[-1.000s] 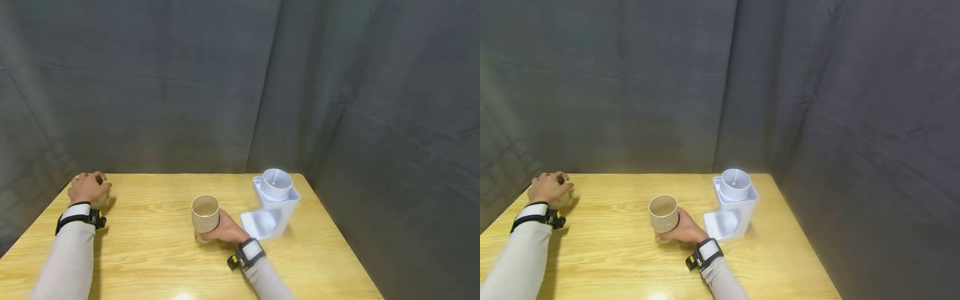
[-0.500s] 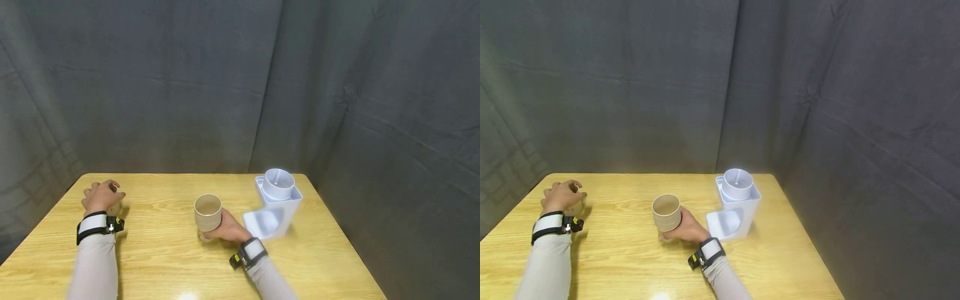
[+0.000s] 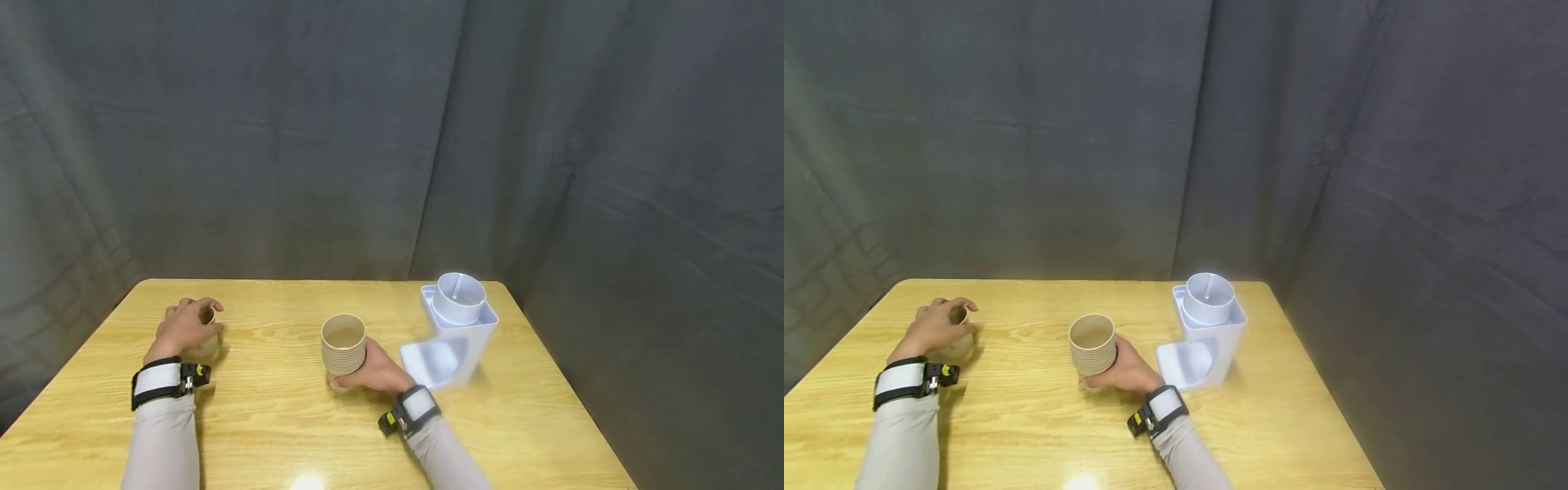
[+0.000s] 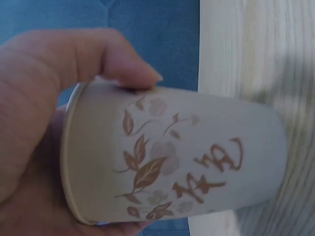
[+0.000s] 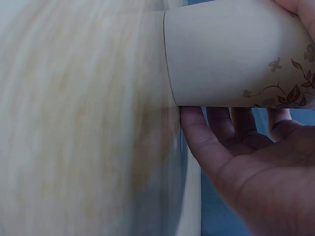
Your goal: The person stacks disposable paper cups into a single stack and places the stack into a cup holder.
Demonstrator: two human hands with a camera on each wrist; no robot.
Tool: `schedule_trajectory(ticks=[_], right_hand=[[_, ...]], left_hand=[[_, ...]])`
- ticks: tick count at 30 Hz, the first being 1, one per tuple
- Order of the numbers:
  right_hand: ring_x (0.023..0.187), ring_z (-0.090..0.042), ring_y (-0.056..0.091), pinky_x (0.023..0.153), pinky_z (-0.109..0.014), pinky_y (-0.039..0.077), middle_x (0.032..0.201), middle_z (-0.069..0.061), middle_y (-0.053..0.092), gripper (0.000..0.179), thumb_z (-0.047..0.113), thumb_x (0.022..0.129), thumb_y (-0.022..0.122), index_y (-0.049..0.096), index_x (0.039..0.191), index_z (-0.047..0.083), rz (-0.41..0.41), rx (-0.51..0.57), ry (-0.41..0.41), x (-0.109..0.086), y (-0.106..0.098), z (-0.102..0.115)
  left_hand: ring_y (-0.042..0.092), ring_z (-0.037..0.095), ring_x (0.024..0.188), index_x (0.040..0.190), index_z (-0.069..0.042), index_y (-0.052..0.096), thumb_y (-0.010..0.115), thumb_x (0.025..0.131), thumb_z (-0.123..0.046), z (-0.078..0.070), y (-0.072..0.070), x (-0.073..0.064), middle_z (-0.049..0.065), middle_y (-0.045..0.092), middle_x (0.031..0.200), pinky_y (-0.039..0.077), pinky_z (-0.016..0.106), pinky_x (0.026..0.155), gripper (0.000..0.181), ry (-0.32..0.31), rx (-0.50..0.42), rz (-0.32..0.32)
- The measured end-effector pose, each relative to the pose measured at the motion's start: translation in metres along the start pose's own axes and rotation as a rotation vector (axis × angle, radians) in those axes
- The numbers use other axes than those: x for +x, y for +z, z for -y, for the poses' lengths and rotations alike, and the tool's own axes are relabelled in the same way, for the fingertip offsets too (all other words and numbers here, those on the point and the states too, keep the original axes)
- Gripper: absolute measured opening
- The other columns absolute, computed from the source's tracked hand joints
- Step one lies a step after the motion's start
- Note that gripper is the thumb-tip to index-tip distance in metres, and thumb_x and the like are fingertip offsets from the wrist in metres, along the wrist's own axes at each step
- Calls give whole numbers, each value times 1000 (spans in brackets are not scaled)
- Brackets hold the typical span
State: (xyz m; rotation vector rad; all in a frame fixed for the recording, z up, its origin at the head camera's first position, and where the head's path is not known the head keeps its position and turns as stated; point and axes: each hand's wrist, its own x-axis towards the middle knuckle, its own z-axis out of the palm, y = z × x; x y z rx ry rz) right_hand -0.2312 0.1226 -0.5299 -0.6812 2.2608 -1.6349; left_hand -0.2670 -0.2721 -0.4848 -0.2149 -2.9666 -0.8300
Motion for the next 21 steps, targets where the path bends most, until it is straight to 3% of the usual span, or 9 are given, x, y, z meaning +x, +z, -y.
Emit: schedule_trajectory(ticks=[5, 8, 12, 21], right_hand=[[113, -12, 64, 105, -32, 47, 122, 4, 67, 77, 6, 69, 91, 56, 135, 21, 7, 6, -6, -1, -1, 1], [113, -12, 64, 105, -32, 47, 123, 3, 67, 77, 5, 69, 91, 55, 136, 20, 9, 13, -13, -2, -2, 2], [113, -13, 64, 105, -32, 47, 122, 2, 67, 77, 5, 69, 91, 55, 135, 20, 11, 22, -11, -3, -3, 1], [113, -13, 64, 105, -32, 47, 123, 3, 67, 77, 5, 69, 91, 56, 135, 21, 11, 23, -14, -2, -2, -2]], left_hand=[[41, 58, 113, 120, 0, 62, 71, 89, -18, -11, 2, 2, 34, 55, 115, 36, 69, 85, 36, 106, -43, 32], [40, 59, 115, 120, 0, 62, 71, 90, -14, -19, 5, 4, 36, 54, 119, 35, 69, 89, 35, 159, -95, 71], [38, 59, 118, 123, 0, 61, 70, 90, -12, -31, 11, 7, 38, 50, 126, 35, 68, 90, 36, 179, -126, 119], [44, 55, 116, 123, -3, 62, 70, 89, -15, -61, 21, 14, 32, 53, 125, 39, 67, 91, 37, 218, -107, 198]])
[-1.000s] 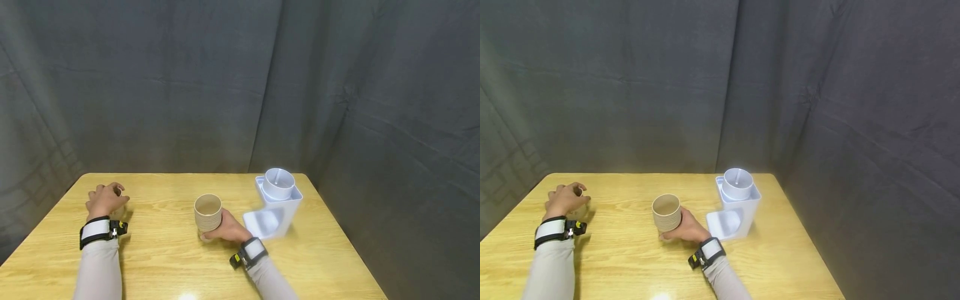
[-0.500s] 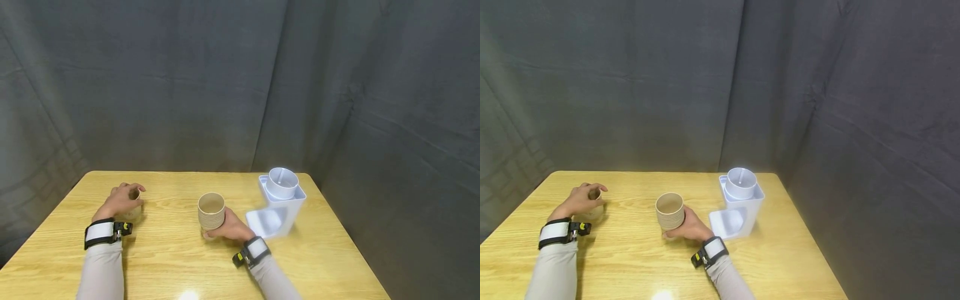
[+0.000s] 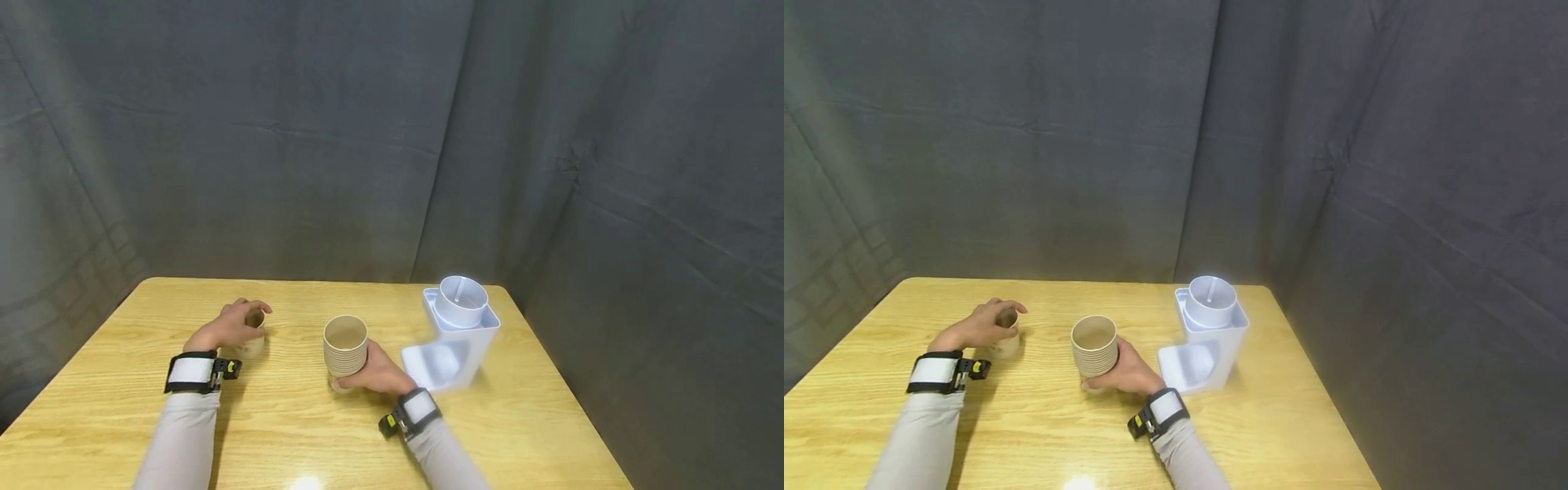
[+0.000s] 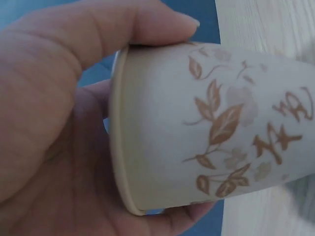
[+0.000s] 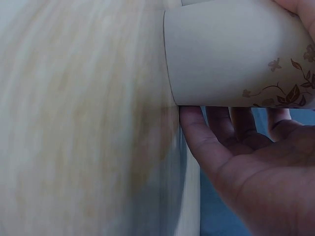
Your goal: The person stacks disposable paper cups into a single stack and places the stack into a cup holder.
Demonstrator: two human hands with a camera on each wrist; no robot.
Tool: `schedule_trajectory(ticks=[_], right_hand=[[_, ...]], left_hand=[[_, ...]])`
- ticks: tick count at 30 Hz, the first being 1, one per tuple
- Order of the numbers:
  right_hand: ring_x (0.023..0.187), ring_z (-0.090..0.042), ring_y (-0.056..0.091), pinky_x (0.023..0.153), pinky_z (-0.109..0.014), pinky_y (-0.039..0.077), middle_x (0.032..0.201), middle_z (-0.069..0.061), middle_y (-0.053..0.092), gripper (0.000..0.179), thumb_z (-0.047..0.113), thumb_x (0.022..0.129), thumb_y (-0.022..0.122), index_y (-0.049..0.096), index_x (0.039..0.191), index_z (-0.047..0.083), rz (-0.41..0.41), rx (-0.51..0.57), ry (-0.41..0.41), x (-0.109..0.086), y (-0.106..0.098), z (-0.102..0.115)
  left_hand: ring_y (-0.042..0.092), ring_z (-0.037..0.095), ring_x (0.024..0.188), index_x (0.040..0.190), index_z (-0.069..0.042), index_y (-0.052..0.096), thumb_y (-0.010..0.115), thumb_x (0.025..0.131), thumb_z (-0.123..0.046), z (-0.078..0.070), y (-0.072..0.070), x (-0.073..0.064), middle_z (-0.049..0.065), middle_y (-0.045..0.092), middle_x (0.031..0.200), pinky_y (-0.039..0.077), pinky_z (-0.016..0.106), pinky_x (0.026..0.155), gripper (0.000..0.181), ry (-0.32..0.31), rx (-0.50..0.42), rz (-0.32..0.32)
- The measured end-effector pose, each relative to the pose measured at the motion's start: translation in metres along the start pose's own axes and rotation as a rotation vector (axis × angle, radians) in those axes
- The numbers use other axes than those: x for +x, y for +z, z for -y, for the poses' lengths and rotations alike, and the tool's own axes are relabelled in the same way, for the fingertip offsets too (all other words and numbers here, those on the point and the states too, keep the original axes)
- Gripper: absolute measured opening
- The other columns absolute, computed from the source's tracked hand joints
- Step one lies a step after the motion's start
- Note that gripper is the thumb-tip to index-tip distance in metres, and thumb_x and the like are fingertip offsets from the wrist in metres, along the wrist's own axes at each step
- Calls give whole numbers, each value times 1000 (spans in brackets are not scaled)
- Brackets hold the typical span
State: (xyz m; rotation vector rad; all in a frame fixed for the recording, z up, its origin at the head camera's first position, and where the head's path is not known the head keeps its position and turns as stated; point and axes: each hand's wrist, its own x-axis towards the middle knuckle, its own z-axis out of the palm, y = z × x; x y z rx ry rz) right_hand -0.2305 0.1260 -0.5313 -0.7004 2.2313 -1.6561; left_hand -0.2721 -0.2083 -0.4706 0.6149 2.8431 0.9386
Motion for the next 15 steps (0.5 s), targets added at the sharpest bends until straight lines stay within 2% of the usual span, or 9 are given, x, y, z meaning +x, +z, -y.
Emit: schedule_trajectory(ticks=[5, 9, 13, 15], right_hand=[[112, -13, 65, 104, -32, 47, 121, 2, 68, 76, 6, 68, 91, 56, 134, 19, -8, -4, -5, 0, 0, 0], [112, -13, 65, 105, -32, 47, 122, 1, 68, 76, 6, 68, 91, 56, 135, 19, -8, -5, -10, 0, -1, 0], [113, -12, 65, 105, -32, 47, 122, 3, 67, 78, 6, 68, 91, 56, 135, 21, -8, -14, -3, 0, 0, 1], [112, -12, 65, 105, -32, 47, 122, 3, 67, 78, 6, 68, 91, 56, 135, 21, -10, -15, 0, -1, 0, 2]], left_hand=[[51, 52, 121, 124, 1, 62, 68, 93, -16, -8, 2, 7, 32, 57, 129, 43, 66, 97, 36, 57, -71, 38], [50, 50, 130, 128, 0, 60, 66, 98, -22, -11, 5, 12, 31, 56, 137, 41, 66, 103, 38, 65, -150, 56], [49, 50, 132, 130, -3, 59, 64, 100, -28, -13, 9, 14, 29, 55, 139, 42, 66, 103, 39, 59, -174, 28], [51, 49, 131, 131, -5, 59, 64, 100, -28, -14, 11, 16, 28, 56, 139, 45, 63, 101, 39, 66, -180, -5]])
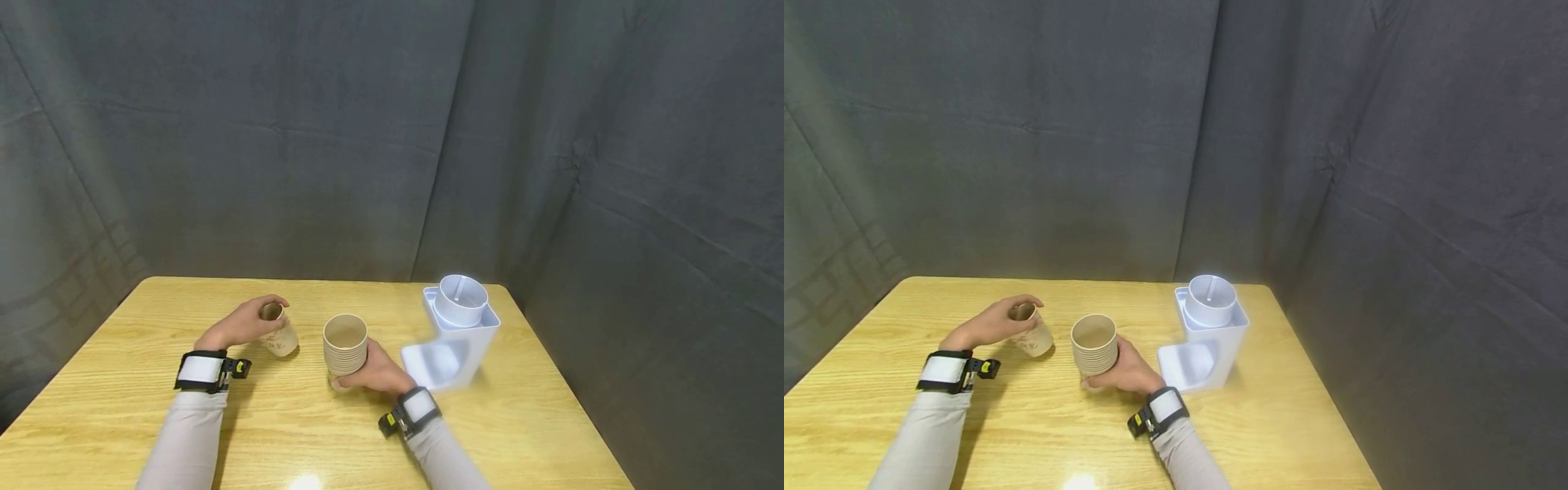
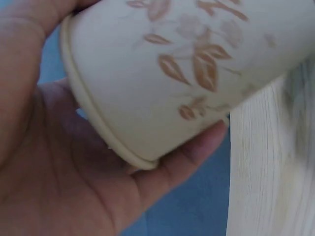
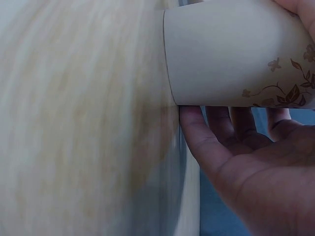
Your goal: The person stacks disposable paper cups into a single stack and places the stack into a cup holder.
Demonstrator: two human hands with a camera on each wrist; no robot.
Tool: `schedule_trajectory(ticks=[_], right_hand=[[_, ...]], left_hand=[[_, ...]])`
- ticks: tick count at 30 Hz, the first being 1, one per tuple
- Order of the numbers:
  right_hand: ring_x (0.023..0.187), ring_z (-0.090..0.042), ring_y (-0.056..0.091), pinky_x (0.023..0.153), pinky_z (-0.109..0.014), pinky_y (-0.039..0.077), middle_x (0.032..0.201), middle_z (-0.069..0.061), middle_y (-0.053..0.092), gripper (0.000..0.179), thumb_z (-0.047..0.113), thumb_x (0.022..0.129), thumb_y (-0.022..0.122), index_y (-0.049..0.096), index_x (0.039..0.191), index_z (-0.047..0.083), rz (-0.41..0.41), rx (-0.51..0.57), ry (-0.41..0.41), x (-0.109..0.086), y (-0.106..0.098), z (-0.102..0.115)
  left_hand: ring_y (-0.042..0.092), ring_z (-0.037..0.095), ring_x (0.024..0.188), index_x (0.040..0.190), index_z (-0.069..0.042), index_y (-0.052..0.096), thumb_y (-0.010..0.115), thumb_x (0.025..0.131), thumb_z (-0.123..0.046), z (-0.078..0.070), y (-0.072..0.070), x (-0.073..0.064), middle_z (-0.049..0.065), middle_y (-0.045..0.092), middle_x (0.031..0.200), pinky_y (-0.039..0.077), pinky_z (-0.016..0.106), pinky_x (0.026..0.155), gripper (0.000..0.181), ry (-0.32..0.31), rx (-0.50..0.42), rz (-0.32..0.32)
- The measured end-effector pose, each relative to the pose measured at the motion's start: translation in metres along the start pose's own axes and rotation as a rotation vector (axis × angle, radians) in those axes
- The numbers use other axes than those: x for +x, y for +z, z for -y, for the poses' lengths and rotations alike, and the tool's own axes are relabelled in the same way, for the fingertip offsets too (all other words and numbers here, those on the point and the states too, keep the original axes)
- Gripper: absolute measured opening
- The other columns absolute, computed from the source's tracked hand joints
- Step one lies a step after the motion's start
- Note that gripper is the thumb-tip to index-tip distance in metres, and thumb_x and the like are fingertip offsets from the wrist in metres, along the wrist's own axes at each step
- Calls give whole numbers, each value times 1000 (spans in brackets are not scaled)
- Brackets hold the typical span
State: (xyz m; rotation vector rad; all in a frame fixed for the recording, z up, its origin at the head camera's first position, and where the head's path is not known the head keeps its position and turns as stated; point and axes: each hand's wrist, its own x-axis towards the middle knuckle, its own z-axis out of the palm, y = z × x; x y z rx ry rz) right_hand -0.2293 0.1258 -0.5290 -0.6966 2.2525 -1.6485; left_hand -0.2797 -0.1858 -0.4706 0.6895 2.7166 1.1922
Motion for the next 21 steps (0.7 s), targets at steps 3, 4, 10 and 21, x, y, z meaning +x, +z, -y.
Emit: schedule_trajectory(ticks=[3, 4, 10, 21], right_hand=[[112, -12, 64, 105, -32, 47, 122, 3, 67, 78, 5, 68, 91, 56, 135, 21, -2, 2, 4, 0, 0, 0], [113, -12, 64, 105, -32, 47, 122, 3, 67, 78, 6, 68, 91, 56, 135, 20, -3, 3, 3, 0, 0, 0], [113, -13, 65, 105, -33, 47, 122, 2, 67, 77, 6, 68, 91, 56, 135, 20, -3, 5, 0, 0, -1, -1], [114, -13, 64, 106, -33, 46, 124, 3, 67, 77, 6, 69, 91, 56, 136, 21, 1, 25, 2, 1, -1, -3]], left_hand=[[52, 46, 130, 133, -7, 59, 65, 100, -32, -4, 2, 3, 26, 56, 140, 46, 61, 100, 42, 9, -23, -81], [52, 45, 131, 133, -9, 59, 66, 99, -33, -5, 2, 4, 25, 55, 141, 46, 61, 100, 42, 13, -33, -116], [50, 41, 133, 133, -13, 61, 67, 99, -31, -21, 3, 6, 20, 55, 143, 44, 65, 101, 39, 100, -129, -314], [58, 8, 112, 125, -5, 69, 68, 90, 5, -55, 12, 11, 12, 66, 117, 45, 14, 93, 36, 460, -165, -533]])
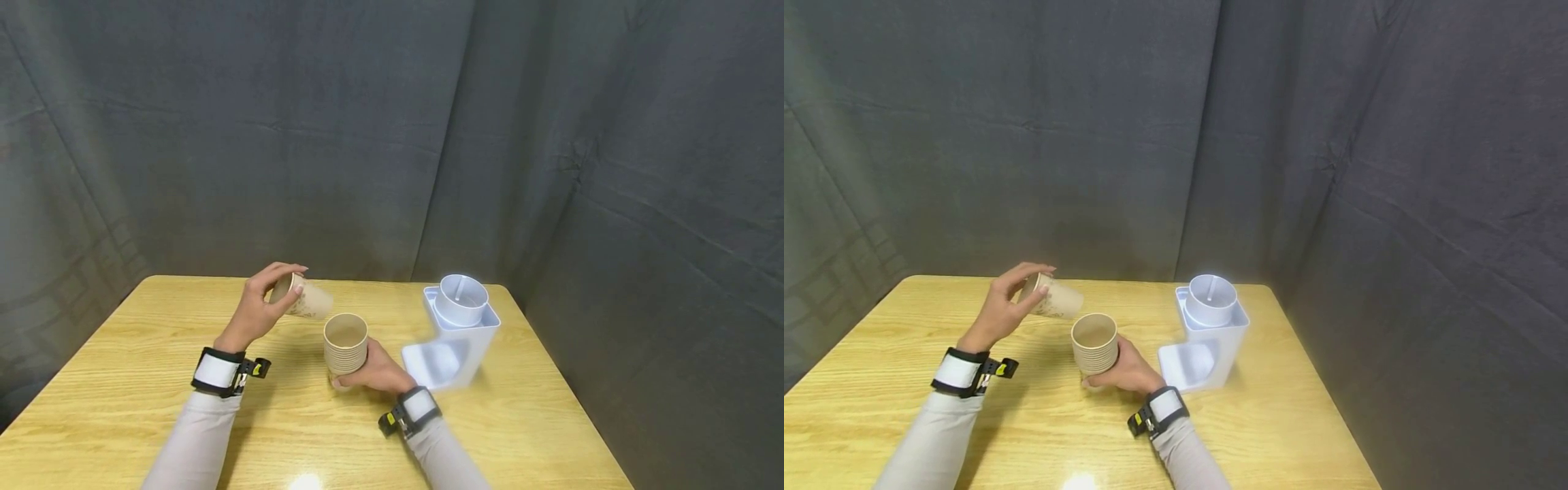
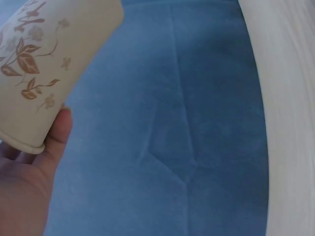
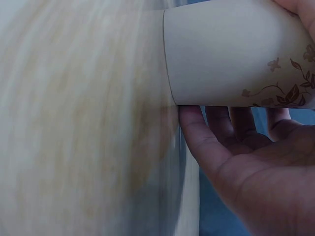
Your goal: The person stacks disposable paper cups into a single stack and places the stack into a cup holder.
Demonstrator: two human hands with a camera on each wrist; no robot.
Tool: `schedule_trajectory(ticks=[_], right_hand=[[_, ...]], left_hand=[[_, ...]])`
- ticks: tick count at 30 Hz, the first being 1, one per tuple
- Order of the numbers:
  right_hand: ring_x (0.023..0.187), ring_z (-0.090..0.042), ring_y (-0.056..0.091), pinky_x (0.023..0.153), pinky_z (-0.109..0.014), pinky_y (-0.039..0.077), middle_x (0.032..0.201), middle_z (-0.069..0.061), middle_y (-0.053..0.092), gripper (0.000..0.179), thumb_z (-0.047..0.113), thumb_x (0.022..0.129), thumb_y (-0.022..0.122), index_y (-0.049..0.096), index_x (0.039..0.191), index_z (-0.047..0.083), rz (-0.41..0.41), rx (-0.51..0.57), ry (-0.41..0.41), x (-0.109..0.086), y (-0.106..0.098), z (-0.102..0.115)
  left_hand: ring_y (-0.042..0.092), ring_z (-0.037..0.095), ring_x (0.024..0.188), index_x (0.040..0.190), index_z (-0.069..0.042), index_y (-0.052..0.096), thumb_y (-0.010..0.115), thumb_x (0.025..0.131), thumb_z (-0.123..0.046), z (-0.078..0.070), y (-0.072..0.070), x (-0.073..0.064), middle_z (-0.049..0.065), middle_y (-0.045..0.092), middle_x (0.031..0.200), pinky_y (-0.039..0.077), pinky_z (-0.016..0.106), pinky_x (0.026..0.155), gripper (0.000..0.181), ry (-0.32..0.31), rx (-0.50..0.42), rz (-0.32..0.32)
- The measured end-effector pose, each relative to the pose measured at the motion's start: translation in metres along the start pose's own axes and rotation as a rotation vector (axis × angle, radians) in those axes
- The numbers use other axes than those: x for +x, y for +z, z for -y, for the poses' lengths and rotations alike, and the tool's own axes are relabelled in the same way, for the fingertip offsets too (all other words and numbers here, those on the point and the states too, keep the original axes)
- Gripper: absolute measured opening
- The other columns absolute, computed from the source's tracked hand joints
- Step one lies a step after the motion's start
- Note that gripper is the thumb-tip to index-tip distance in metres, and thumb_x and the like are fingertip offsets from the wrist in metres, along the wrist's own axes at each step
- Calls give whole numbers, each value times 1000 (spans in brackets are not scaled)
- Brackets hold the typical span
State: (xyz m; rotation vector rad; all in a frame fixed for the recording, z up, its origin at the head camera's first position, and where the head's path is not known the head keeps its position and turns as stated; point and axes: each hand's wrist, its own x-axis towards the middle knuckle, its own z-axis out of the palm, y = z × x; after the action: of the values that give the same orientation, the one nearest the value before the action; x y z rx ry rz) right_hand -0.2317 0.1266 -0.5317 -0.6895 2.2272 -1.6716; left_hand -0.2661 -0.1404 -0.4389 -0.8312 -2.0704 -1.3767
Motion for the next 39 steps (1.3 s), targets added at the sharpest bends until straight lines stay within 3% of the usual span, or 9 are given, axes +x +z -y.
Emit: schedule_trajectory(ticks=[5, 13, 18, 25, 33, 39], right_hand=[[114, -13, 64, 105, -33, 47, 124, 2, 67, 77, 6, 69, 91, 56, 136, 20, 2, 8, 3, 1, 1, 0], [110, -14, 65, 102, -33, 49, 121, 1, 68, 74, 6, 70, 91, 56, 134, 18, -1, -3, 2, 2, 1, 0], [109, -14, 66, 101, -32, 49, 120, 1, 68, 74, 8, 69, 91, 56, 134, 17, -5, -9, 10, 1, 1, 0], [109, -14, 66, 102, -34, 49, 121, 0, 67, 77, 7, 70, 90, 54, 137, 18, 1, -24, 16, 0, -1, 5], [112, -15, 64, 103, -34, 49, 126, 0, 65, 81, 8, 71, 90, 51, 141, 19, 12, -34, 3, 2, 0, 8], [111, -15, 64, 102, -34, 49, 125, 0, 65, 80, 6, 71, 89, 51, 140, 19, 25, -11, -4, 2, 0, 7]], left_hand=[[60, 8, 109, 121, 4, 69, 66, 85, 11, -10, 3, 3, 19, 65, 113, 46, 15, 91, 36, 80, -52, -34], [62, 13, 110, 121, -1, 71, 71, 81, 10, -23, 8, 7, 10, 68, 116, 46, 17, 96, 41, 166, -86, 1], [63, 15, 109, 122, -3, 71, 74, 81, 9, -28, 12, 7, 11, 69, 116, 46, 17, 95, 43, 165, -93, 39], [64, 17, 105, 125, -7, 71, 74, 84, 4, -34, 19, 7, 7, 69, 116, 48, 19, 94, 42, 166, -26, 96], [63, 17, 111, 131, -14, 68, 72, 92, -14, -48, 30, 6, 4, 66, 123, 54, 37, 93, 39, 117, 57, 252], [65, 19, 114, 129, -11, 69, 73, 91, -15, -52, 36, 5, 5, 68, 125, 55, 42, 96, 38, 124, 94, 231]])
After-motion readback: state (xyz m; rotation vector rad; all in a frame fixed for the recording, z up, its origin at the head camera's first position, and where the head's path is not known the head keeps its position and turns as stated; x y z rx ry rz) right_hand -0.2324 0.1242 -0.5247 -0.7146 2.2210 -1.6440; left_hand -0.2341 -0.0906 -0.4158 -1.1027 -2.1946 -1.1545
